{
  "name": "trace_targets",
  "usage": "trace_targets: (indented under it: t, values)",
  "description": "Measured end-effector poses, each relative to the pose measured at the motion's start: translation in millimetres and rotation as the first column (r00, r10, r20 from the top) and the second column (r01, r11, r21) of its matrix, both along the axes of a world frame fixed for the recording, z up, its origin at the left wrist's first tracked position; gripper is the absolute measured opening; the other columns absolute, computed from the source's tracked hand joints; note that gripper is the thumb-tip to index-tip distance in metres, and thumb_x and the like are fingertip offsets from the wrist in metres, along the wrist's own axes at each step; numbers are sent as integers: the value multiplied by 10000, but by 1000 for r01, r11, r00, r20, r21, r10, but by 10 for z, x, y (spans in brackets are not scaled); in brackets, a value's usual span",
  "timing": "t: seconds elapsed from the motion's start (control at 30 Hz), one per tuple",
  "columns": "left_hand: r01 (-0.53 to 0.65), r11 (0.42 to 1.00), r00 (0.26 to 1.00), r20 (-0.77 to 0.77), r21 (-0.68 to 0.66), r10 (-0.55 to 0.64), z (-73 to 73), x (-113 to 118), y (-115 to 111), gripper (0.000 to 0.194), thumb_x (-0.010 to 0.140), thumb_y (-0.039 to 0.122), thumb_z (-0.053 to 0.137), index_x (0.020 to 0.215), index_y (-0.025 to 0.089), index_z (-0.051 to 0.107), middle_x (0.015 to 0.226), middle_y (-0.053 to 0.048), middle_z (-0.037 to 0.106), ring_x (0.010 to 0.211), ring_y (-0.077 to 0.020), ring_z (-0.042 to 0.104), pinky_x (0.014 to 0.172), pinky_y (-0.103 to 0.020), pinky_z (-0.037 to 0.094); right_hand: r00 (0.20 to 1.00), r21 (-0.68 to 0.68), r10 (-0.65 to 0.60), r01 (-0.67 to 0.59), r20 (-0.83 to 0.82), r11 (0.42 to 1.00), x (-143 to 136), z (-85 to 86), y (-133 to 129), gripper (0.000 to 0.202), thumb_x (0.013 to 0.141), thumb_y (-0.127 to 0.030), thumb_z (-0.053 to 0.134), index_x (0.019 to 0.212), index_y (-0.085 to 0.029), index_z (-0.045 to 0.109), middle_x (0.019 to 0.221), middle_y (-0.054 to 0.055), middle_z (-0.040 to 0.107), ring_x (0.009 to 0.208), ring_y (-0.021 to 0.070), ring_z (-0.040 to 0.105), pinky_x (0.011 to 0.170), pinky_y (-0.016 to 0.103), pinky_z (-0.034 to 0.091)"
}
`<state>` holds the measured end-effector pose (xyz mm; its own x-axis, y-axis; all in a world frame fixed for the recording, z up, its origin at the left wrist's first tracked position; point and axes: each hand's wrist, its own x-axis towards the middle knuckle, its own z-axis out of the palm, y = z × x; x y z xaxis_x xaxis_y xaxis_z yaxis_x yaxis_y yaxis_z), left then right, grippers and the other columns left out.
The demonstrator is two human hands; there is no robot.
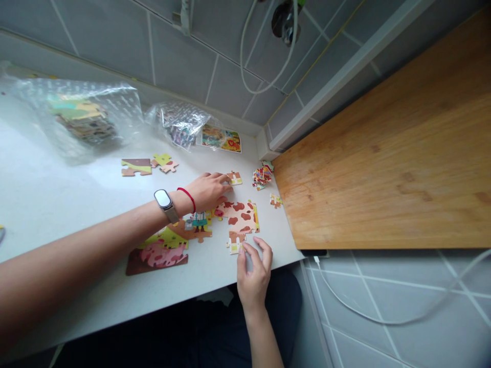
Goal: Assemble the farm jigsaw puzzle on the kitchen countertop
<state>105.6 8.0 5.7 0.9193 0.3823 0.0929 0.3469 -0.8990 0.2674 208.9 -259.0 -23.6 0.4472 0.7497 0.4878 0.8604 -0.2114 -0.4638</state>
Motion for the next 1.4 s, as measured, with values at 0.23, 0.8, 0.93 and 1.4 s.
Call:
trace_targets:
  t: [0.23, 0.8, 0.93, 1.4]
  values:
    - [-45, 999, 999, 20, -29, 46, -13, -4, 10, 392, 998, 317, 593, 1377, 236, 654, 1607, -163, 428, 1293, -332, 597, 1065, -470, 485, 999, -6, 4, -4, 49, 1000, -6, -27, 32, 180, 989, -199, 609, 1089, -193, 758, 1210, 145, 667, 1127, 276, 647, 973, 467, 543]
    - [-24, 999, 999, 49, 28, 23, -167, -3, 84, 391, 1039, 394, 559, 1407, 326, 671, 1531, -143, 535, 1414, -371, 496, 1112, -521, 458, 998, 43, 32, -35, 54, 998, -18, -12, 51, 199, 997, -145, 557, 1071, -199, 733, 1072, 111, 701, 1009, 245, 665, 893, 416, 534]
    - [3, 1000, 996, 93, 25, -6, -124, -9, 99, 351, 1031, 336, 557, 1344, 299, 713, 1473, -150, 562, 1231, -313, 641, 1061, -472, 504, 998, 43, 32, -34, 48, 999, -15, -18, 47, 206, 996, -145, 555, 1075, -199, 737, 1080, 112, 701, 1010, 241, 663, 892, 408, 533]
    - [33, 997, 995, 99, -65, -27, -176, 89, -185, 434, 1027, 601, 516, 1384, 417, 681, 1582, -115, 495, 1502, -418, 367, 1189, -596, 322, 999, 38, 21, -22, 49, 999, -18, -10, 47, 207, 996, -148, 546, 1054, -198, 739, 1064, 109, 702, 1001, 239, 664, 889, 407, 536]
